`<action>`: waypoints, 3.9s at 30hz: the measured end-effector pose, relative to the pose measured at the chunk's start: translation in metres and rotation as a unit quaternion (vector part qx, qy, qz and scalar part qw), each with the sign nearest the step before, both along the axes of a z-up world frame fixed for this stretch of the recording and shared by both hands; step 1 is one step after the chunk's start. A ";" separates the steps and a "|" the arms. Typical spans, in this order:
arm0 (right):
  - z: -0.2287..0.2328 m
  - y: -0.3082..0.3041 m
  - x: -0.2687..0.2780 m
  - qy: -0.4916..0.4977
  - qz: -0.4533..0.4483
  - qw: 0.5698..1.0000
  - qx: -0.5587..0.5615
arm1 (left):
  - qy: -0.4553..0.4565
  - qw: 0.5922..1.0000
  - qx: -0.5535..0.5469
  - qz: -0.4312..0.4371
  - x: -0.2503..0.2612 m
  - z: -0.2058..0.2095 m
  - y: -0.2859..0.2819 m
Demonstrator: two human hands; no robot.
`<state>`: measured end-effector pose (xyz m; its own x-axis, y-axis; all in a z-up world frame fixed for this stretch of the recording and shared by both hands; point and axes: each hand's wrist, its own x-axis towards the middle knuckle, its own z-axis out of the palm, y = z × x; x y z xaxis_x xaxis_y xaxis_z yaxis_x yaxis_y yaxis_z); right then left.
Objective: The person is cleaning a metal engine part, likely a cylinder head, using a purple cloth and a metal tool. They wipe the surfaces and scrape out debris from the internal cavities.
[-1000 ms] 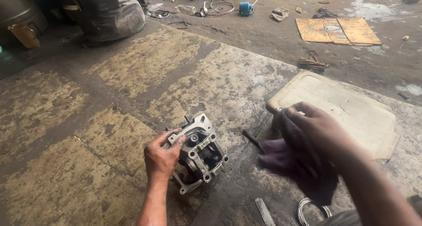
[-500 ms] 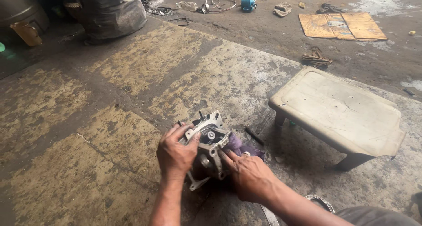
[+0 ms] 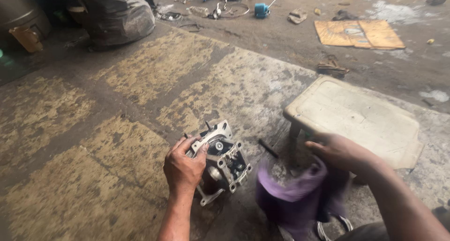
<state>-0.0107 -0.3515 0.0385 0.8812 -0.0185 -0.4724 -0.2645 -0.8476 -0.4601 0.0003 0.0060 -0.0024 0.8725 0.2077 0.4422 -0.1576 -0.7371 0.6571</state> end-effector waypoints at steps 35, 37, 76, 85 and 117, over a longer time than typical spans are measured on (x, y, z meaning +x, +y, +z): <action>-0.050 0.179 -0.040 -0.195 0.375 0.830 -0.364 | -0.001 0.999 0.021 -0.033 0.003 0.000 -0.003; -0.031 0.166 -0.038 -0.141 0.302 0.916 -0.224 | -0.029 0.998 0.042 -0.035 0.005 -0.002 -0.005; -0.051 0.097 0.026 0.026 -0.048 0.871 0.488 | 0.119 0.991 -0.040 -0.037 0.015 -0.010 0.010; -0.051 0.115 0.016 -0.030 0.095 0.916 0.388 | 0.062 0.996 0.003 -0.068 0.014 -0.010 0.004; -0.046 0.041 -0.017 -0.105 0.170 0.934 -0.296 | -0.026 0.991 0.121 0.054 -0.004 -0.011 0.027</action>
<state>-0.0275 -0.3107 -0.0076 0.9560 0.0755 -0.2834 0.1091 -0.9885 0.1047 -0.0034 0.0333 -0.0138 0.8262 0.1807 0.5337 -0.0981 -0.8865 0.4521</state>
